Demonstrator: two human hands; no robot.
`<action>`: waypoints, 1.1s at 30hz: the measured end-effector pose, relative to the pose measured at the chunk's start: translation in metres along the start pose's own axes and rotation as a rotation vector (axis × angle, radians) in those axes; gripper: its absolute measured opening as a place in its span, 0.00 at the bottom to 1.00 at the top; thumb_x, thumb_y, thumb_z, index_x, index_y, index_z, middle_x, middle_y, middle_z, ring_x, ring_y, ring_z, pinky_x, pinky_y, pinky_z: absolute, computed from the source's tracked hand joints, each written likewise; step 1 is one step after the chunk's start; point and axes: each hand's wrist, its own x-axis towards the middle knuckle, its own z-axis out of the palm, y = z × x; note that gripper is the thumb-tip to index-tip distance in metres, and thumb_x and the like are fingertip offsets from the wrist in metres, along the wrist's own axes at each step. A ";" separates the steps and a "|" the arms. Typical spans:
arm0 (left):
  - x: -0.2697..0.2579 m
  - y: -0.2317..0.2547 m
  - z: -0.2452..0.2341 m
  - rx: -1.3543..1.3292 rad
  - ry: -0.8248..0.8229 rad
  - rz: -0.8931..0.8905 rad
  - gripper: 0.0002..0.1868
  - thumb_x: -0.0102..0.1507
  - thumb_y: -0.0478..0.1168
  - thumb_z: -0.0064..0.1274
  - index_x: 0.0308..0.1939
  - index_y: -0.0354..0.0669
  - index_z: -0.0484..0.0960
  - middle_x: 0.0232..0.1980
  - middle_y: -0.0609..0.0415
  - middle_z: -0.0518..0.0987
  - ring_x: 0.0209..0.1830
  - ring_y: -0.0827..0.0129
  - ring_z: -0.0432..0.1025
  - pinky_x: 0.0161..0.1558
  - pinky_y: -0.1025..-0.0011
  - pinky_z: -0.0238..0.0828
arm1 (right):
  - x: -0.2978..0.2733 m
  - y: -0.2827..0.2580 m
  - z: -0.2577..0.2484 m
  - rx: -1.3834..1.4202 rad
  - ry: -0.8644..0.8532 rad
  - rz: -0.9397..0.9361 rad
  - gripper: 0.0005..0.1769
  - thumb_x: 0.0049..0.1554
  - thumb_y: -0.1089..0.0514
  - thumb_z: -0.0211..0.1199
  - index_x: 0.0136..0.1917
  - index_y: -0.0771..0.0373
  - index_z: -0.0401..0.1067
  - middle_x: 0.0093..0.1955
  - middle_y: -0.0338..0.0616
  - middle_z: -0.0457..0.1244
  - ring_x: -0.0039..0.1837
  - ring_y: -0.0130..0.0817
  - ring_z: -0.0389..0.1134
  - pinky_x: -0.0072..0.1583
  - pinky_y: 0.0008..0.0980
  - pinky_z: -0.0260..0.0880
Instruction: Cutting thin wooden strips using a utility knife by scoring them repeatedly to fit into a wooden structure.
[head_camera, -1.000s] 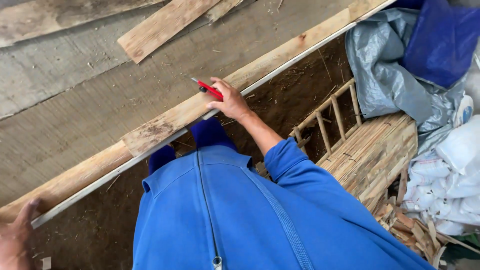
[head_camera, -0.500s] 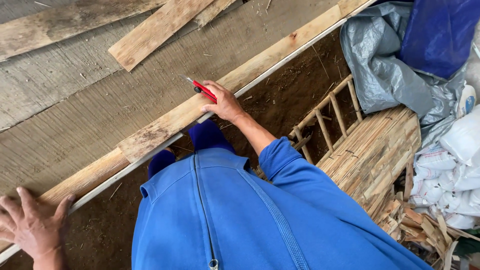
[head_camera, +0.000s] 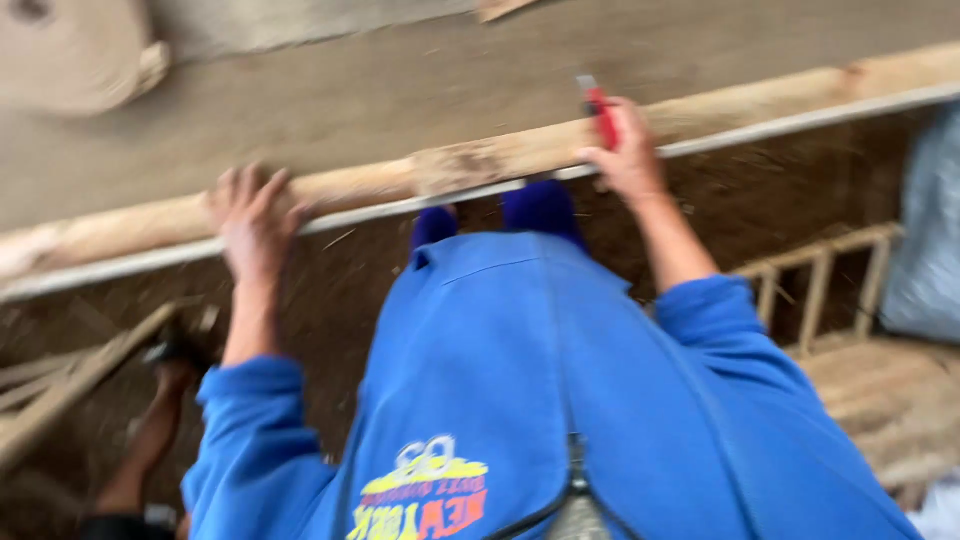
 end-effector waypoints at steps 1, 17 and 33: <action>-0.004 0.003 -0.016 0.041 -0.003 -0.044 0.30 0.62 0.57 0.67 0.67 0.58 0.83 0.72 0.49 0.74 0.75 0.42 0.60 0.68 0.35 0.45 | 0.004 -0.009 0.008 0.040 -0.037 -0.026 0.41 0.48 0.55 0.77 0.70 0.65 0.65 0.69 0.52 0.59 0.68 0.50 0.62 0.69 0.43 0.61; 0.031 -0.005 -0.011 0.038 -0.241 -0.099 0.27 0.52 0.60 0.75 0.46 0.55 0.81 0.41 0.52 0.84 0.43 0.55 0.75 0.47 0.57 0.64 | 0.000 -0.015 -0.005 -0.211 -0.003 -0.043 0.34 0.48 0.54 0.83 0.58 0.70 0.67 0.63 0.56 0.59 0.61 0.51 0.62 0.57 0.47 0.65; 0.051 0.034 -0.044 0.066 -0.232 0.055 0.25 0.57 0.64 0.69 0.48 0.57 0.83 0.45 0.51 0.85 0.48 0.51 0.76 0.53 0.57 0.58 | 0.008 0.027 -0.004 -0.227 0.054 -0.057 0.32 0.47 0.49 0.82 0.53 0.73 0.72 0.56 0.54 0.61 0.53 0.50 0.65 0.54 0.44 0.65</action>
